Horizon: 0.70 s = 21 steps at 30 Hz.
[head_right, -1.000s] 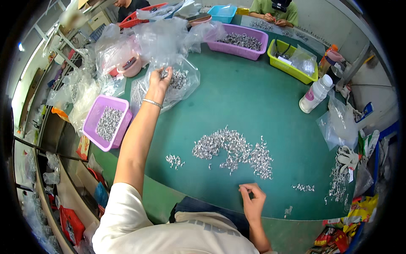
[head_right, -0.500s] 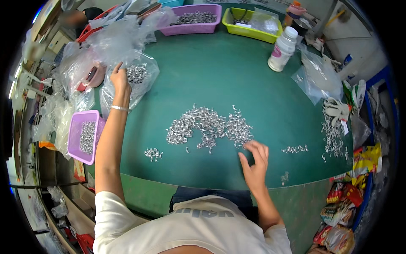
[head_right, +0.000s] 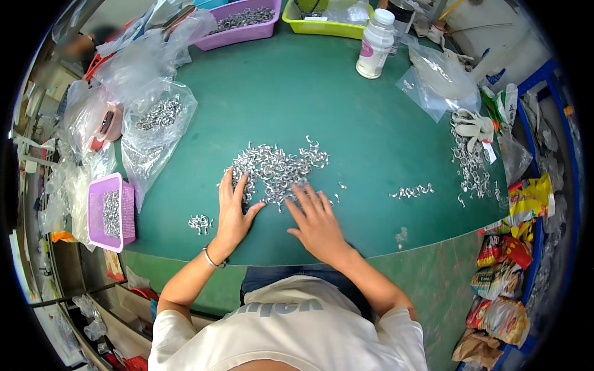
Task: The person sorts small silver-colored metal pieces by hand on a green workbench. They pick pieces from a central pile and place them into smaller groups on the table or into plastic bins.
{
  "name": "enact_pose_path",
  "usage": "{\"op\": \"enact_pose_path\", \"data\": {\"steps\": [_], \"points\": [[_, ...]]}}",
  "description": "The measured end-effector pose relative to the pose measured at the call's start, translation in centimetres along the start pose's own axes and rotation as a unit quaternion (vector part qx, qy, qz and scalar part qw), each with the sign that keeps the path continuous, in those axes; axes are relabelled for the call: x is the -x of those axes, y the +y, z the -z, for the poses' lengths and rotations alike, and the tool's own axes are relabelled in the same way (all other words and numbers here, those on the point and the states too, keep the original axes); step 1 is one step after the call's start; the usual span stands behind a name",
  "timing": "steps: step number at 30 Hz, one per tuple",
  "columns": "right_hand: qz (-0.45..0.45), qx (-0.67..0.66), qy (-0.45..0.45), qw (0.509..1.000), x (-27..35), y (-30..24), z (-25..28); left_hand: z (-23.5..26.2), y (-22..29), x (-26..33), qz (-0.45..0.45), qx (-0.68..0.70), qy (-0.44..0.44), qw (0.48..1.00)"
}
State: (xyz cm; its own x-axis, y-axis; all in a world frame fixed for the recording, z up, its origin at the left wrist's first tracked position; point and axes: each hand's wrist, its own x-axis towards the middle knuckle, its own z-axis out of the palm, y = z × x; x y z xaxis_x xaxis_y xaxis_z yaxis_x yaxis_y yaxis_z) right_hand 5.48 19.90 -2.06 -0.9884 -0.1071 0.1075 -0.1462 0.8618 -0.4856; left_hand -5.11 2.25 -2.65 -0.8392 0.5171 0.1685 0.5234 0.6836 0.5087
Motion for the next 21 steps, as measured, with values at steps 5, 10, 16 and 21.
{"op": "enact_pose_path", "data": {"steps": [5,10,16,21], "points": [[0.086,-0.112,0.063,0.988,1.0,1.2,-0.8,-2.5,1.2,-0.9,-0.040,0.102,0.043,0.993],[-0.032,-0.163,0.277,0.946,2.1,1.9,0.7,-3.9,2.5,-2.8,-0.058,0.185,0.018,0.981],[-0.175,-0.040,0.292,0.939,2.1,5.7,3.0,-2.3,5.4,-2.3,-0.107,0.114,0.014,0.988],[-0.153,0.018,0.243,0.958,0.5,6.6,2.2,-2.2,6.8,0.5,-0.254,0.044,-0.200,0.945]]}}
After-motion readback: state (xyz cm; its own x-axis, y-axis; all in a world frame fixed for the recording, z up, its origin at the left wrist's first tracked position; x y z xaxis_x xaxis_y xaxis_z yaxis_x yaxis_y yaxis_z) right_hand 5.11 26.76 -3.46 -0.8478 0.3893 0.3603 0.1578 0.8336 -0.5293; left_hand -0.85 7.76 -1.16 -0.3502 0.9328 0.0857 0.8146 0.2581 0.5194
